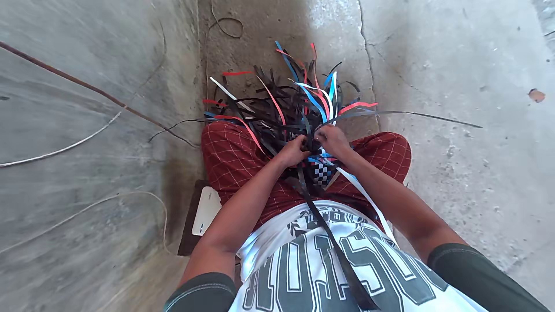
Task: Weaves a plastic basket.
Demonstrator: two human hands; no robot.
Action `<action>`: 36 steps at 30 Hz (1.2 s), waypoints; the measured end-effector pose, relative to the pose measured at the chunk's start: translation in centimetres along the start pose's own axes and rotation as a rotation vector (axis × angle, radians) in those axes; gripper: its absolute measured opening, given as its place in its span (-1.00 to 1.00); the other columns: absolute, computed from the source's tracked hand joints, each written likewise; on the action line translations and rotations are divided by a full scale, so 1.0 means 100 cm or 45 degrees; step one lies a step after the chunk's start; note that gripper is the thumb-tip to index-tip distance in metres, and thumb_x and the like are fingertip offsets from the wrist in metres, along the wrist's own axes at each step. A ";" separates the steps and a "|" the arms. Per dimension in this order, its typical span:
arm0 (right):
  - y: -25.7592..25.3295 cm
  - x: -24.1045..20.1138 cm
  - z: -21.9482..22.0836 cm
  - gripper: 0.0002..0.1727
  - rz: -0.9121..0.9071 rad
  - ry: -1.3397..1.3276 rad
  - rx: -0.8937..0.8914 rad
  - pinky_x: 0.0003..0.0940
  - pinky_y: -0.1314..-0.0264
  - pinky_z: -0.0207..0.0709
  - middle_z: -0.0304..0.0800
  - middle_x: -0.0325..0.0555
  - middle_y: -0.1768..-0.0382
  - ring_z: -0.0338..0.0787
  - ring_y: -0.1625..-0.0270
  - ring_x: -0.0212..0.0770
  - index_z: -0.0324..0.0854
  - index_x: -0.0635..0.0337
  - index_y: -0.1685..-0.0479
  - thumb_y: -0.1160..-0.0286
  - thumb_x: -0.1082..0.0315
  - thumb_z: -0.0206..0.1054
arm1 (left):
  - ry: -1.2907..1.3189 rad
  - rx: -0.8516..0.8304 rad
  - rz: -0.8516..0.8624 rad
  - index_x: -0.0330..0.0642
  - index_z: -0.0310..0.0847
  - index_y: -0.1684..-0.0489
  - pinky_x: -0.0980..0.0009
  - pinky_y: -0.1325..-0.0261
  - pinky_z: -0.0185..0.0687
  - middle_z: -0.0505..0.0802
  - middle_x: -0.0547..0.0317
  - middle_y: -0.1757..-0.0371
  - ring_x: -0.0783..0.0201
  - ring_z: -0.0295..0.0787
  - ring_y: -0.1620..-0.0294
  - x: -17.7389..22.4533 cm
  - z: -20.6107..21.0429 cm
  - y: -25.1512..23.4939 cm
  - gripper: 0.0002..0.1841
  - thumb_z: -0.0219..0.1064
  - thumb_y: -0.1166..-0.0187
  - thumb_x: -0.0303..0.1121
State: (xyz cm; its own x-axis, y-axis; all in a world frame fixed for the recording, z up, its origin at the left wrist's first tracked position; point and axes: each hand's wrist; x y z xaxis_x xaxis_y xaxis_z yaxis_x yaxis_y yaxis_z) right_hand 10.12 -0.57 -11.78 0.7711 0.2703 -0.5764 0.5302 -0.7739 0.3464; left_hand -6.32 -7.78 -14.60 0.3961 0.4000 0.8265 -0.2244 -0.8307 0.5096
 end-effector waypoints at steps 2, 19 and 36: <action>-0.013 -0.012 -0.020 -0.78 0.002 -0.057 0.102 0.22 -0.40 0.53 0.75 0.27 -0.19 0.74 -0.30 0.21 0.72 0.38 -0.08 -0.66 0.48 0.22 | -0.044 -0.020 0.007 -0.34 0.38 -0.50 -0.07 -0.20 0.70 0.82 -0.28 -0.04 -0.09 0.82 -0.02 0.000 0.000 0.001 -0.52 0.40 -0.63 -0.50; -0.012 0.005 -0.030 -0.60 0.267 -0.438 -0.145 0.05 0.10 0.74 0.79 0.23 -0.08 0.83 0.20 0.05 0.53 0.31 -0.47 -0.83 0.30 0.10 | -0.158 0.007 -0.052 -0.32 0.48 -0.55 -0.12 -0.33 0.64 0.83 -0.28 -0.17 -0.13 0.82 -0.17 -0.002 -0.003 -0.003 -0.53 0.36 -0.70 -0.38; 0.059 0.031 0.050 -0.73 -0.128 -0.054 -0.006 0.17 -0.19 0.64 0.78 0.27 0.06 0.81 -0.04 0.21 0.79 0.40 0.16 -0.64 0.31 0.34 | -0.305 -0.033 -0.077 -0.30 0.73 -0.14 -0.20 -0.26 0.60 0.86 -0.23 -0.02 -0.15 0.81 -0.11 0.007 0.007 -0.004 -0.76 0.21 -0.79 -0.36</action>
State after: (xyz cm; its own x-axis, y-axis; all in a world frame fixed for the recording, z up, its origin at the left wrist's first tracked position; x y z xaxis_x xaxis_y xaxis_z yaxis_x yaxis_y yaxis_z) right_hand 13.91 -7.19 -15.20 0.6986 0.3217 -0.6392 0.6057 -0.7414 0.2889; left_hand -5.31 -7.41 -14.36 0.6084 0.3426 0.7158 -0.2157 -0.7966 0.5647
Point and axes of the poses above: each hand's wrist, its own y-axis away from the middle knuckle, its own z-axis out of the palm, x = y × z
